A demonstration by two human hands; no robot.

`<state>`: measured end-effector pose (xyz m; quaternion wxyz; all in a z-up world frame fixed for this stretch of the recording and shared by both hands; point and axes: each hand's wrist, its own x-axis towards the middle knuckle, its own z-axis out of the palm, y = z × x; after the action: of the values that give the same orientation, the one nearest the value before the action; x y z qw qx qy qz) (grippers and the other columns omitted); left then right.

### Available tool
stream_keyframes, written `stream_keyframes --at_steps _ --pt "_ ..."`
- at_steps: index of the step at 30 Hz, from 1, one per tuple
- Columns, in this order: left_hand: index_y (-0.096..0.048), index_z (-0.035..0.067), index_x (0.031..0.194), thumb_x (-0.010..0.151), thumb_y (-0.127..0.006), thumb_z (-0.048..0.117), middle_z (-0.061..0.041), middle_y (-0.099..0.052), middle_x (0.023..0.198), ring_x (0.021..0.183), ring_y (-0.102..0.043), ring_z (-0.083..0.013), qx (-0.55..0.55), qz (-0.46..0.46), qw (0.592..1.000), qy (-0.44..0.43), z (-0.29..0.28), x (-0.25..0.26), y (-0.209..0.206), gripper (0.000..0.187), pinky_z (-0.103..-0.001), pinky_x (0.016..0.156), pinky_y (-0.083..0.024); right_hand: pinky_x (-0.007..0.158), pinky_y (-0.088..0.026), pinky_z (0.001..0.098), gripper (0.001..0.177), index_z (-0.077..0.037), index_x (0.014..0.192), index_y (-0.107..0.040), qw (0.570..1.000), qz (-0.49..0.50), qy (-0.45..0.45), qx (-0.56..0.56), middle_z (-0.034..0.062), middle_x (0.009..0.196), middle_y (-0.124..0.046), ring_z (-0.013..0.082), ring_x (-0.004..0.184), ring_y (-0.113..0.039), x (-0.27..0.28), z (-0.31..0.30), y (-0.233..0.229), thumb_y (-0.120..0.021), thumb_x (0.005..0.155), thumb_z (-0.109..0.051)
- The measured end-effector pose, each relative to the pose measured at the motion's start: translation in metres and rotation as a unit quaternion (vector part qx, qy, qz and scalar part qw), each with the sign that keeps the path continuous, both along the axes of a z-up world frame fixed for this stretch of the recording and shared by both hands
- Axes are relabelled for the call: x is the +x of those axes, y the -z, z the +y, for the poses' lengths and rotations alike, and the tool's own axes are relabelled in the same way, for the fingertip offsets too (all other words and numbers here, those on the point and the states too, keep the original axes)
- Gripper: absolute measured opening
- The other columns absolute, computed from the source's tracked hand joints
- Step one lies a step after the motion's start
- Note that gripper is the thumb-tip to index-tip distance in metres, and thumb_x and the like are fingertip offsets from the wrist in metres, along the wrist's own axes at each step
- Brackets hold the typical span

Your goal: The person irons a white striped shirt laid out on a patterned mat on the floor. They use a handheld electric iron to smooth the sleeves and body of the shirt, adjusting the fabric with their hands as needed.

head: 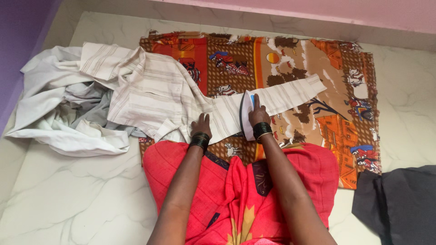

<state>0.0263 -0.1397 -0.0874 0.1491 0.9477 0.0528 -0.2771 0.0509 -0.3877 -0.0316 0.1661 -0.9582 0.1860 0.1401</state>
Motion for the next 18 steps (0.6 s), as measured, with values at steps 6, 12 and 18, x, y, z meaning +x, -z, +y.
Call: stream_keyframes --at_steps 6,12,18 --pt "-0.012 0.04 0.163 0.092 -0.061 0.015 0.01 -0.001 0.172 0.145 -0.033 -0.0417 0.015 0.026 1.0 0.004 0.009 -0.005 0.001 0.089 -0.061 0.104 -0.05 0.094 -0.055 0.0532 0.084 -0.039 0.165 -0.01 1.0 -0.009 -0.027 0.003 0.0254 0.131 -0.06 0.0435 0.11 -0.067 -0.005 -0.018 0.002 -0.056 0.097 -0.028" --pt "-0.014 0.046 0.162 0.103 -0.045 0.017 0.008 0.0 0.174 0.143 -0.038 -0.0386 0.038 0.048 0.997 -0.048 0.032 -0.007 -0.014 0.073 -0.067 0.104 -0.047 0.094 -0.054 0.0543 0.077 -0.04 0.164 -0.018 0.993 -0.033 -0.113 0.022 0.0253 0.125 -0.064 0.0443 0.111 -0.067 -0.03 -0.072 0.003 -0.059 0.098 -0.036" --pt "-0.044 0.022 0.155 0.095 -0.066 0.033 -0.003 -0.026 0.166 0.149 -0.031 -0.0389 0.126 0.039 0.99 0.051 0.004 -0.026 -0.049 0.065 -0.069 0.113 -0.033 0.093 -0.051 0.0519 0.097 -0.014 0.155 -0.025 0.943 -0.156 -0.204 0.214 0.0294 0.128 -0.062 0.0465 0.113 -0.063 -0.068 -0.13 0.024 -0.08 0.077 -0.031"
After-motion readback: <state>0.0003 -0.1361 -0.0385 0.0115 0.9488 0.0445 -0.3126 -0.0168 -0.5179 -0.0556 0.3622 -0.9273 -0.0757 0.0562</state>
